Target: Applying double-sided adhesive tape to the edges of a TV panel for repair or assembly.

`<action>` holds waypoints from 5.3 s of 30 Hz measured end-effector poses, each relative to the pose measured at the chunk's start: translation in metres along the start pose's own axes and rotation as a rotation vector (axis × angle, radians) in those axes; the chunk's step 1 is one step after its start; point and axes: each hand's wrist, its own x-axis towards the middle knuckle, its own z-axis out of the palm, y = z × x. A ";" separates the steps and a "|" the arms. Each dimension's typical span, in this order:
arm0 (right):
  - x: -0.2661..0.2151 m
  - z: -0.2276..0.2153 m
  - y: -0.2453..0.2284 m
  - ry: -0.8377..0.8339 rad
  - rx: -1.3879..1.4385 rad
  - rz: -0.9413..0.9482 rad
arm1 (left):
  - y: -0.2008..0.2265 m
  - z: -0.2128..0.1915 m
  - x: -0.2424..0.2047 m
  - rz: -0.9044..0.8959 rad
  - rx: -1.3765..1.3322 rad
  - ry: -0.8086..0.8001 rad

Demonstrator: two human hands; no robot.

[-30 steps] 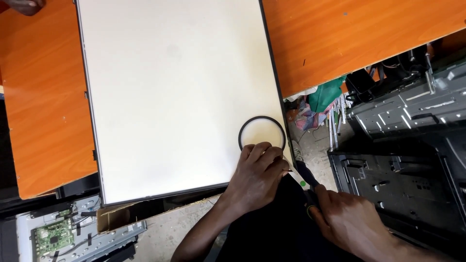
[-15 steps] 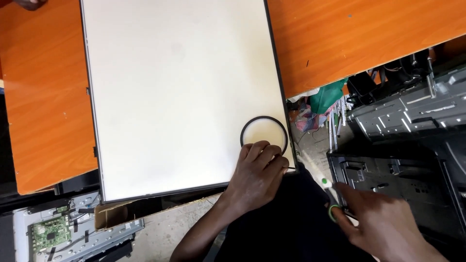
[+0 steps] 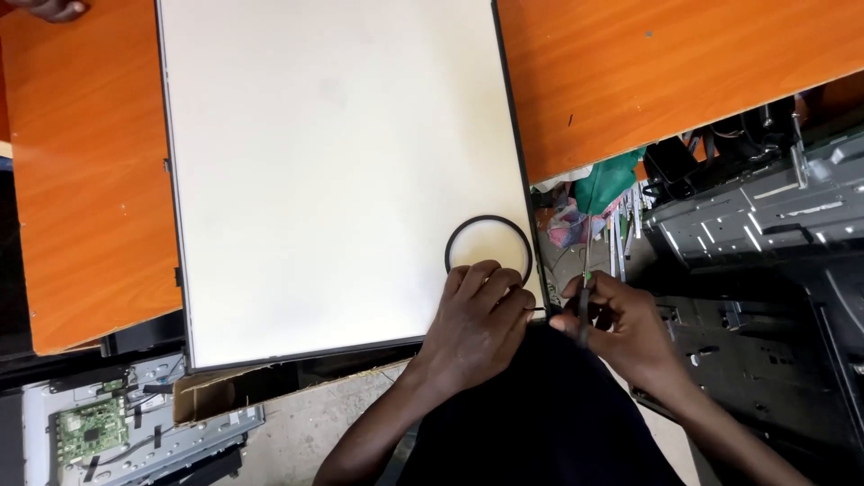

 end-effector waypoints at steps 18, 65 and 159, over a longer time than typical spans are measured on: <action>0.019 0.005 0.008 -0.029 0.248 -0.123 | -0.001 0.005 -0.003 -0.098 -0.052 0.020; 0.076 -0.037 -0.088 -0.152 0.034 -0.747 | 0.033 -0.049 -0.018 -0.518 -0.771 0.318; -0.365 0.114 -0.141 -1.778 0.199 -0.995 | 0.544 -0.003 -0.182 -1.112 0.145 2.507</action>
